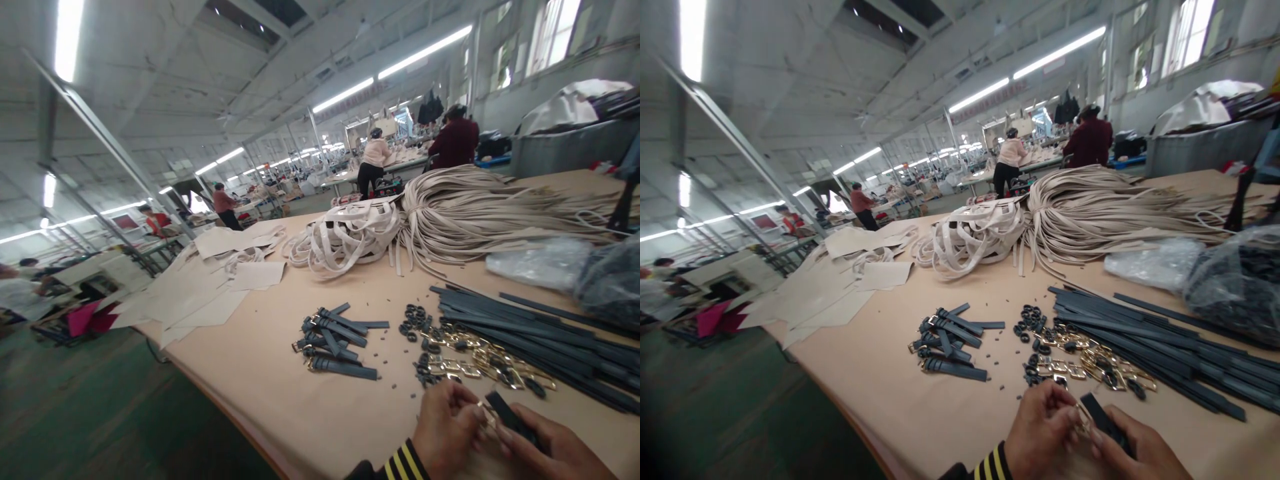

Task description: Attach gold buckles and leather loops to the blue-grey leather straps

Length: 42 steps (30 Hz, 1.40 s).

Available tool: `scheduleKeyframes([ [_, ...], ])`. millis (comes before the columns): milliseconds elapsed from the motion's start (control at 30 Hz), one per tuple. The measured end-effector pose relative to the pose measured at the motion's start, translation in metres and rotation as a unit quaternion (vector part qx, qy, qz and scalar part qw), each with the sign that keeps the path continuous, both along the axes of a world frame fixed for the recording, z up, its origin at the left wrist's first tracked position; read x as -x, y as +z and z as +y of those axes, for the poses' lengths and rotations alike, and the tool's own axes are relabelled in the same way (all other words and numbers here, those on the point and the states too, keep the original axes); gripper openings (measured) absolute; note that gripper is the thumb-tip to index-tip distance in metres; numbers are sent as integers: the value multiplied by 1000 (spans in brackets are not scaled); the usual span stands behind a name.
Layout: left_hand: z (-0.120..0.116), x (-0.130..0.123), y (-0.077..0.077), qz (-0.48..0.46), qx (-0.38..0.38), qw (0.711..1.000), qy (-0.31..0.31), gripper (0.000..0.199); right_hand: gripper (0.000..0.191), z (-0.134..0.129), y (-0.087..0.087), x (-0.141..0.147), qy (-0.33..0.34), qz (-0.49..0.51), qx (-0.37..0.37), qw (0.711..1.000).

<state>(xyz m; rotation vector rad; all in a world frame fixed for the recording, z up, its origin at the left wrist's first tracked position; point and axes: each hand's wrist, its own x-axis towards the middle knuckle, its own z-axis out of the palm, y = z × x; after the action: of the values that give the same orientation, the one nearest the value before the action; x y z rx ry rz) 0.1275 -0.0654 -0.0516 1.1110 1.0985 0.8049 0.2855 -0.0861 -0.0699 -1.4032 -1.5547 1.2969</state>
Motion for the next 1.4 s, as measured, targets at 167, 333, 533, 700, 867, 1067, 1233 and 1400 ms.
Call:
scheduleKeyframes([
  [167,3,7,7,-6,7,998,-56,22,28,-5,25,9,27,-29,-53,998],
  [333,10,19,19,8,-14,998,-54,21,19,-5,29,7,-14,50,26,998],
  [533,6,26,42,-1,-15,998,-65,23,15,-8,31,7,3,56,58,997],
  [700,7,28,39,-29,12,999,-42,25,21,-10,33,7,52,110,42,992],
  [867,3,26,27,-105,82,988,-73,25,24,-11,27,6,82,133,54,986],
  [1067,0,22,19,-210,167,963,-22,22,23,-9,22,3,12,113,56,992],
  [1233,0,22,18,-217,168,962,-16,24,23,-9,21,4,35,109,62,992],
  [1400,-12,10,10,-191,182,964,-46,29,21,-11,21,11,54,135,50,988],
])
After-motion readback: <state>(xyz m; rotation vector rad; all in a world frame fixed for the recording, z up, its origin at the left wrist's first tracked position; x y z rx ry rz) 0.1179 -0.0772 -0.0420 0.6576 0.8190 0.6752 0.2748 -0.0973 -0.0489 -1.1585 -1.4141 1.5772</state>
